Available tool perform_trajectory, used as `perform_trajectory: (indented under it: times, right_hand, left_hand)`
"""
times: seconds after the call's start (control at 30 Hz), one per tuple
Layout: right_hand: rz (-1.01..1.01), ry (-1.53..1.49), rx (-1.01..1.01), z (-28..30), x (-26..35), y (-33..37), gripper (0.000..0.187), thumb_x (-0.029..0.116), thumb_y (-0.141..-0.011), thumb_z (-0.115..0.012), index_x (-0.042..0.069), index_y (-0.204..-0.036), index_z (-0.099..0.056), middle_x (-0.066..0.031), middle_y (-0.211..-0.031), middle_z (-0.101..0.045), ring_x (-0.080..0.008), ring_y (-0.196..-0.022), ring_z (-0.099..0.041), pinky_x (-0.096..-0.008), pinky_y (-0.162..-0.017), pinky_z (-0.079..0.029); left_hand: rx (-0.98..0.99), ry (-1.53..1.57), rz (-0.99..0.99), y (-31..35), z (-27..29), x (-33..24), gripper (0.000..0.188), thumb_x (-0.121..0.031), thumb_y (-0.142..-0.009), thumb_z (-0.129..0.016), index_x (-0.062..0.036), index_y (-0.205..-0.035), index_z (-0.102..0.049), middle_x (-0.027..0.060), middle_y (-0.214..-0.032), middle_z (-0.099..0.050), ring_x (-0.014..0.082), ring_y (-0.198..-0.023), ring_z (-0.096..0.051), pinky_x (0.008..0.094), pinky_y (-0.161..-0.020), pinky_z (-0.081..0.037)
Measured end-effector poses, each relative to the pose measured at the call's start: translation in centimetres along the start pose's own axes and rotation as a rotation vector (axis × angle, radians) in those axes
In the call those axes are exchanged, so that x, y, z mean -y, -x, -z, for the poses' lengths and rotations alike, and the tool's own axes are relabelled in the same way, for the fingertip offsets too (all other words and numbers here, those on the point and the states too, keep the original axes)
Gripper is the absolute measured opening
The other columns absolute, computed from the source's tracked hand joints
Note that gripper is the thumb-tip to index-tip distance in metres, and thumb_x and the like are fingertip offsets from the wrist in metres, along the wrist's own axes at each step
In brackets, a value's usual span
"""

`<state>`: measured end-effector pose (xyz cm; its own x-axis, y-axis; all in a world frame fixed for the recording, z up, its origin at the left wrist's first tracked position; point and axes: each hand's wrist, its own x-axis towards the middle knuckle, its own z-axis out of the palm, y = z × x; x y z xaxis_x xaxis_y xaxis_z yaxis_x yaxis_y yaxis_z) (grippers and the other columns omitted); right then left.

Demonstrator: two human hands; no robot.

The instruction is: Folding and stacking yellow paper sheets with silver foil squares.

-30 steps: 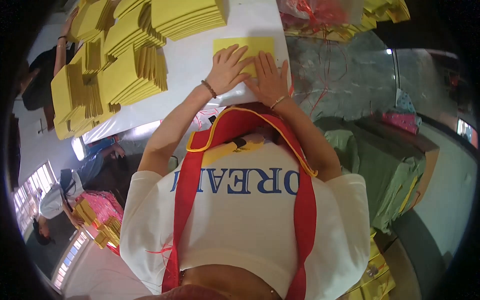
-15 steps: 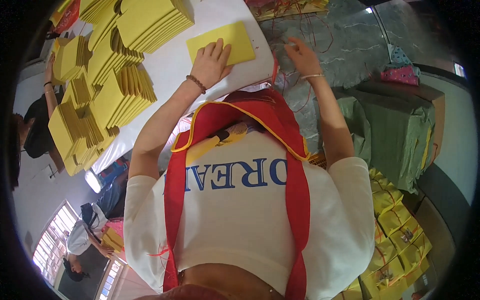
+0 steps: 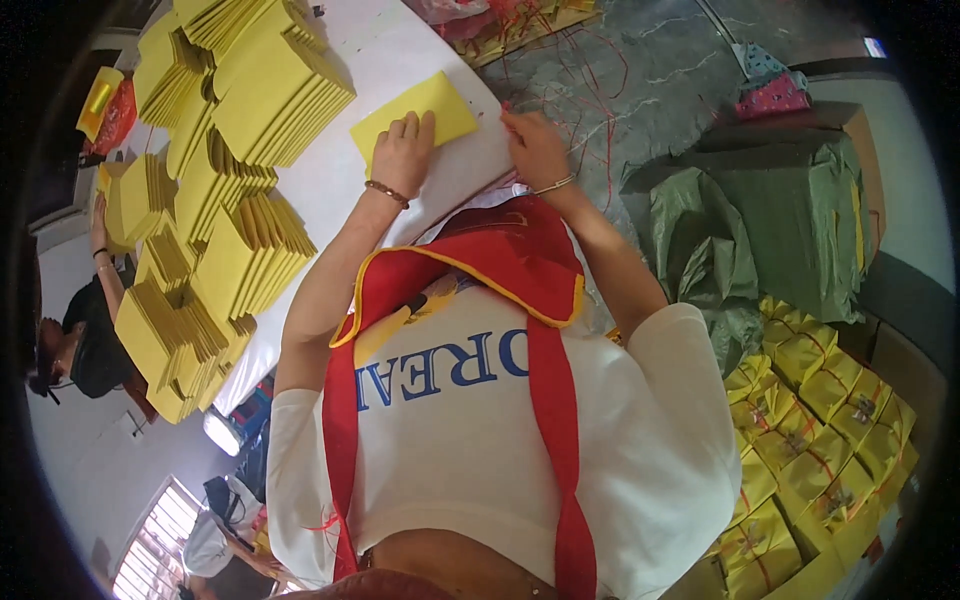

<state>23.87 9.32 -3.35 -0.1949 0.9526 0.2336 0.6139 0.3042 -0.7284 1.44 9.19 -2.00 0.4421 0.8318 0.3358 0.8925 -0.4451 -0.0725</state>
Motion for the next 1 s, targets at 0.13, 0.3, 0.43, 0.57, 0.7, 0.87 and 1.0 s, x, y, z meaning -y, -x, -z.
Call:
perform_trajectory:
  times: [0.13,0.3,0.43,0.57,0.7,0.87,1.0]
  right_hand:
    - [0.070,-0.246,-0.002,-2.8,4.9,1.0,0.029,0.001,-0.074,-0.050,0.003,-0.101,-0.061,-0.0147,-0.090,-0.058,-0.0271,-0.079,-0.058,-0.0333,-0.069,-0.046]
    - [0.009,-0.450,0.145,-7.1,8.7,3.0,0.032,-0.001,-0.071,-0.048,0.002,-0.102,-0.058,-0.0146,-0.099,-0.056,-0.0290,-0.089,-0.056,-0.0351,-0.078,-0.046]
    - [0.177,-0.399,0.175,-8.3,8.2,4.0,0.037,-0.004,-0.073,-0.049,-0.002,-0.109,-0.055,-0.0149,-0.108,-0.052,-0.0262,-0.097,-0.052,-0.0301,-0.081,-0.044]
    - [0.260,-0.337,0.337,-8.7,7.7,3.1,0.037,-0.002,-0.072,-0.051,-0.002,-0.109,-0.054,-0.0175,-0.110,-0.051,-0.0279,-0.102,-0.050,-0.0317,-0.084,-0.043]
    - [0.378,-0.295,0.404,-8.4,7.5,2.6,0.020,0.005,-0.073,-0.054,0.000,-0.092,-0.059,-0.0132,-0.091,-0.057,-0.0279,-0.087,-0.055,-0.0344,-0.077,-0.045]
    - [0.631,-0.201,0.531,-8.1,7.5,1.7,0.011,0.013,-0.075,-0.055,0.004,-0.074,-0.061,-0.0096,-0.076,-0.056,-0.0248,-0.079,-0.057,-0.0355,-0.072,-0.046]
    - [0.599,-0.318,0.644,-8.9,8.1,1.5,0.016,0.016,-0.075,-0.054,0.006,-0.065,-0.059,-0.0093,-0.074,-0.056,-0.0250,-0.077,-0.057,-0.0369,-0.071,-0.046]
  left_hand:
    - [-0.017,0.357,0.253,-0.4,1.3,1.9,0.044,-0.005,-0.068,-0.055,-0.0055,-0.112,-0.055,0.0148,-0.078,-0.058,0.0302,-0.070,-0.055,0.0408,-0.063,-0.047]
    - [-0.286,0.772,0.571,1.7,2.8,4.9,0.032,-0.002,-0.082,-0.049,-0.0007,-0.113,-0.054,0.0188,-0.091,-0.062,0.0266,-0.082,-0.061,0.0339,-0.072,-0.047]
    - [-0.263,0.891,0.733,2.4,5.8,4.2,0.025,-0.005,-0.086,-0.050,0.0019,-0.110,-0.054,0.0145,-0.093,-0.063,0.0153,-0.082,-0.058,0.0279,-0.074,-0.045]
    - [-0.331,0.948,0.762,4.6,6.4,3.0,0.023,-0.007,-0.087,-0.052,0.0038,-0.108,-0.054,0.0089,-0.090,-0.061,0.0107,-0.080,-0.052,0.0250,-0.073,-0.044]
    - [-0.411,1.025,0.898,6.4,7.2,1.8,0.021,-0.008,-0.088,-0.052,0.0046,-0.104,-0.055,0.0062,-0.091,-0.061,0.0100,-0.081,-0.052,0.0243,-0.073,-0.044]
    - [-0.502,1.114,1.063,7.7,9.0,0.1,0.019,-0.011,-0.089,-0.054,0.0044,-0.100,-0.056,0.0040,-0.088,-0.059,0.0090,-0.079,-0.051,0.0235,-0.070,-0.043]
    - [-0.574,1.011,1.104,7.7,8.9,-1.9,0.017,-0.012,-0.088,-0.056,0.0022,-0.098,-0.056,0.0040,-0.087,-0.058,0.0087,-0.074,-0.052,0.0220,-0.064,-0.044]
